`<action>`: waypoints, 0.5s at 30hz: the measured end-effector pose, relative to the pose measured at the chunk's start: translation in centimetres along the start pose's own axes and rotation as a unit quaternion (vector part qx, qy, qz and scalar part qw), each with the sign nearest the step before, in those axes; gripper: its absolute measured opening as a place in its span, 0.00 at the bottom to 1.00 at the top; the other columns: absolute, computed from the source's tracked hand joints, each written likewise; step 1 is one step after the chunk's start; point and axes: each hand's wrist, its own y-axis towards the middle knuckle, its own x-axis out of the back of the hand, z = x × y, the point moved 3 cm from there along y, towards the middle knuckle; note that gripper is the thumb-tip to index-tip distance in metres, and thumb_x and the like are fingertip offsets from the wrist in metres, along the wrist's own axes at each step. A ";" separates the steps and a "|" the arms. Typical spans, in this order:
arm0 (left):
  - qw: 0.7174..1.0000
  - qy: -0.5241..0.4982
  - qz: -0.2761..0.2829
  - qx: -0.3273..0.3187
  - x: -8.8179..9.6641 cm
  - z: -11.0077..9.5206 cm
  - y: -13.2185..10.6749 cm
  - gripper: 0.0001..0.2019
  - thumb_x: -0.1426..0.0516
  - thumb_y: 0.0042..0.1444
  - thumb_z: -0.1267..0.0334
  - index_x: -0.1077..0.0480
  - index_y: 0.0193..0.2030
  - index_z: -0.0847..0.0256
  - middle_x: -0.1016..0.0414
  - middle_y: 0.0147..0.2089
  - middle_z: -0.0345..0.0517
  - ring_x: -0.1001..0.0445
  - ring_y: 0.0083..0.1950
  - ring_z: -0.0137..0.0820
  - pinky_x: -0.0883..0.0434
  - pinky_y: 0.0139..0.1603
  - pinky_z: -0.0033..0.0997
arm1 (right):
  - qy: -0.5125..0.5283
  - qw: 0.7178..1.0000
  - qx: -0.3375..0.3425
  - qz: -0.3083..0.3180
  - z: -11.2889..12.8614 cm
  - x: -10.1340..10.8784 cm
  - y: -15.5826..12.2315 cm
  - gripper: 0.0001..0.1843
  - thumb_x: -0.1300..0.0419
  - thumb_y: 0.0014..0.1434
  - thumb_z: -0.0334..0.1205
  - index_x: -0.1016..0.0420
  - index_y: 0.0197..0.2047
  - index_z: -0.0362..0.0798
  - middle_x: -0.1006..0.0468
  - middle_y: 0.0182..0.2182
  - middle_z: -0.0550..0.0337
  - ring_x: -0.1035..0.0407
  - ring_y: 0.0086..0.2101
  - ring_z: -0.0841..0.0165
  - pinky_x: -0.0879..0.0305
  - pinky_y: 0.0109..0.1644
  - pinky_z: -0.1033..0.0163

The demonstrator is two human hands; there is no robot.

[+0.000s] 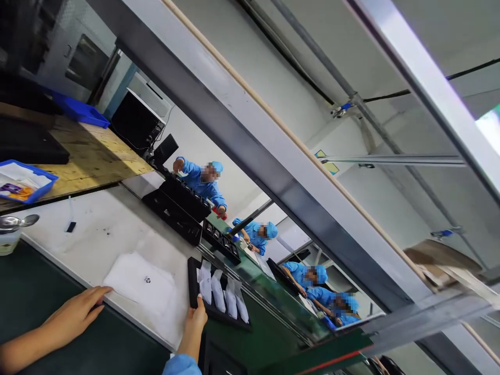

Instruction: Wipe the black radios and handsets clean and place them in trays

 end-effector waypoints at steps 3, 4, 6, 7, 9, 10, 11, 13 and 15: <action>1.000 0.011 0.013 0.009 -0.1 -0.3 -0.1 0.19 0.52 0.63 0.62 0.28 0.57 0.55 0.22 0.49 0.50 0.22 0.49 0.41 0.27 0.54 0.42 | -0.012 0.996 -0.075 0.036 -0.9 0.3 -0.1 0.13 0.39 0.66 0.46 0.26 0.44 0.43 0.24 0.33 0.61 0.26 0.30 0.71 0.26 0.32 0.65; 1.000 0.011 0.016 0.012 -0.1 -0.4 -0.1 0.19 0.53 0.63 0.63 0.28 0.56 0.55 0.22 0.50 0.51 0.22 0.49 0.41 0.27 0.54 0.42 | -0.013 0.995 -0.087 0.043 -1.0 0.3 -0.1 0.14 0.38 0.66 0.47 0.26 0.44 0.43 0.24 0.31 0.62 0.26 0.29 0.72 0.26 0.31 0.66; 1.000 0.011 0.020 0.014 -0.1 -0.5 -0.1 0.18 0.53 0.64 0.64 0.29 0.56 0.55 0.22 0.50 0.51 0.22 0.49 0.40 0.27 0.54 0.42 | -0.019 0.994 -0.100 0.050 -0.9 0.3 -0.1 0.16 0.38 0.66 0.49 0.26 0.42 0.42 0.25 0.27 0.63 0.26 0.26 0.72 0.27 0.29 0.66; 1.000 0.011 0.021 0.015 -0.1 -0.5 -0.2 0.18 0.54 0.64 0.64 0.29 0.56 0.55 0.22 0.50 0.51 0.22 0.49 0.40 0.27 0.53 0.42 | -0.026 0.993 -0.104 0.052 -0.8 0.2 -0.1 0.17 0.38 0.65 0.50 0.26 0.41 0.41 0.26 0.25 0.63 0.26 0.25 0.71 0.27 0.28 0.66; 1.000 0.013 0.022 0.016 -0.1 -0.5 -0.1 0.18 0.54 0.64 0.65 0.30 0.56 0.56 0.22 0.50 0.51 0.22 0.49 0.40 0.27 0.53 0.42 | -0.045 0.991 -0.109 0.056 -0.8 0.1 -0.1 0.19 0.38 0.65 0.50 0.26 0.39 0.40 0.27 0.23 0.62 0.26 0.24 0.69 0.27 0.27 0.65; 1.000 0.015 0.022 0.015 -0.1 -0.5 -0.1 0.18 0.54 0.63 0.66 0.30 0.56 0.56 0.23 0.51 0.52 0.22 0.49 0.40 0.27 0.53 0.42 | -0.056 0.991 -0.109 0.058 -0.8 0.1 -0.1 0.18 0.38 0.65 0.50 0.26 0.38 0.40 0.27 0.22 0.61 0.25 0.24 0.68 0.27 0.28 0.64; 0.999 0.018 0.023 0.013 -0.1 -0.5 -0.1 0.18 0.54 0.63 0.66 0.30 0.57 0.56 0.23 0.51 0.52 0.22 0.50 0.40 0.27 0.54 0.41 | -0.069 0.990 -0.105 0.060 -0.8 0.0 -0.1 0.17 0.38 0.65 0.49 0.26 0.38 0.40 0.27 0.23 0.61 0.25 0.25 0.68 0.27 0.28 0.65; 0.999 0.026 0.026 0.012 -0.1 -0.5 -0.1 0.19 0.54 0.63 0.67 0.31 0.57 0.57 0.23 0.52 0.52 0.22 0.51 0.40 0.28 0.55 0.41 | -0.101 0.989 -0.091 0.058 -0.9 -0.1 -0.1 0.14 0.38 0.65 0.46 0.26 0.38 0.41 0.26 0.25 0.63 0.26 0.25 0.71 0.27 0.29 0.66; 0.999 0.034 0.031 0.011 -0.1 -0.5 -0.1 0.19 0.54 0.63 0.68 0.31 0.57 0.57 0.23 0.52 0.52 0.22 0.51 0.39 0.28 0.55 0.41 | -0.142 0.987 -0.060 0.049 -0.9 -0.3 -0.1 0.12 0.38 0.66 0.44 0.26 0.40 0.42 0.25 0.28 0.63 0.27 0.26 0.73 0.27 0.30 0.67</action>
